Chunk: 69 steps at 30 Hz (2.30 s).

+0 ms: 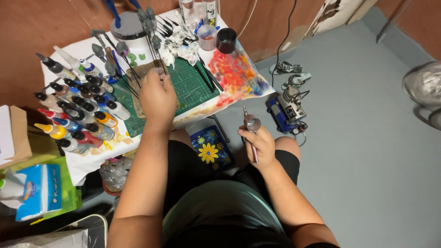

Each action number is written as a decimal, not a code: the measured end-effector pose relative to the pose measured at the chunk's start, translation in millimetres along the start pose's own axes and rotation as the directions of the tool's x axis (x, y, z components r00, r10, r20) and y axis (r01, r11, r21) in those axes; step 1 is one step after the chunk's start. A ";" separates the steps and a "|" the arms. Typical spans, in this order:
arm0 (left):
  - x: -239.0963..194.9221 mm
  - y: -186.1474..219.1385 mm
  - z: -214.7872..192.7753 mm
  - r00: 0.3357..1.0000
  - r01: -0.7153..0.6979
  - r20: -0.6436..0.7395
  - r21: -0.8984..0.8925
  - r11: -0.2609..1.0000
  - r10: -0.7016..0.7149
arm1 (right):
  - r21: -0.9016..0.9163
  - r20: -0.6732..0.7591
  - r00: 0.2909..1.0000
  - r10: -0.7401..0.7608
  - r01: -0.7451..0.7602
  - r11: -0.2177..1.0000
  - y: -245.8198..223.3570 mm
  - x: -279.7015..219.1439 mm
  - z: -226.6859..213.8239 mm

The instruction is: The person is using an airbrush to paint small plastic model components at a workstation.

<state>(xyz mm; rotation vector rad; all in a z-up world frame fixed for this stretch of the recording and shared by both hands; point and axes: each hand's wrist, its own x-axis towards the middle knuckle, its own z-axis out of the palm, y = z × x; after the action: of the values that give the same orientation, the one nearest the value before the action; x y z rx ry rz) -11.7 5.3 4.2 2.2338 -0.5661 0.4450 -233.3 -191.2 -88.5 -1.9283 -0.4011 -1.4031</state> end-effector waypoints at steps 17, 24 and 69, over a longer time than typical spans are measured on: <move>-210.5 -110.4 25.5 0.910 -0.309 0.309 0.065 0.949 0.275 | -0.091 0.210 0.915 0.343 -0.331 0.939 26.0 -71.4 -21.3; -218.3 -119.3 29.0 0.915 -0.295 0.259 -0.096 0.951 0.310 | -0.099 0.127 0.794 0.594 -0.586 0.804 51.0 -111.0 -15.3; -208.6 -179.3 -158.3 0.867 -0.039 -0.498 -0.071 0.997 -0.001 | -0.157 0.173 0.842 0.512 -0.490 0.858 73.0 -143.2 -17.8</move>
<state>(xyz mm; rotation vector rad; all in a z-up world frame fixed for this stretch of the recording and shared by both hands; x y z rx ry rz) -114.0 286.2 -102.3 1.9283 -0.3210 0.9578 -252.8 -232.9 -243.5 -2.0775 0.0952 -0.8944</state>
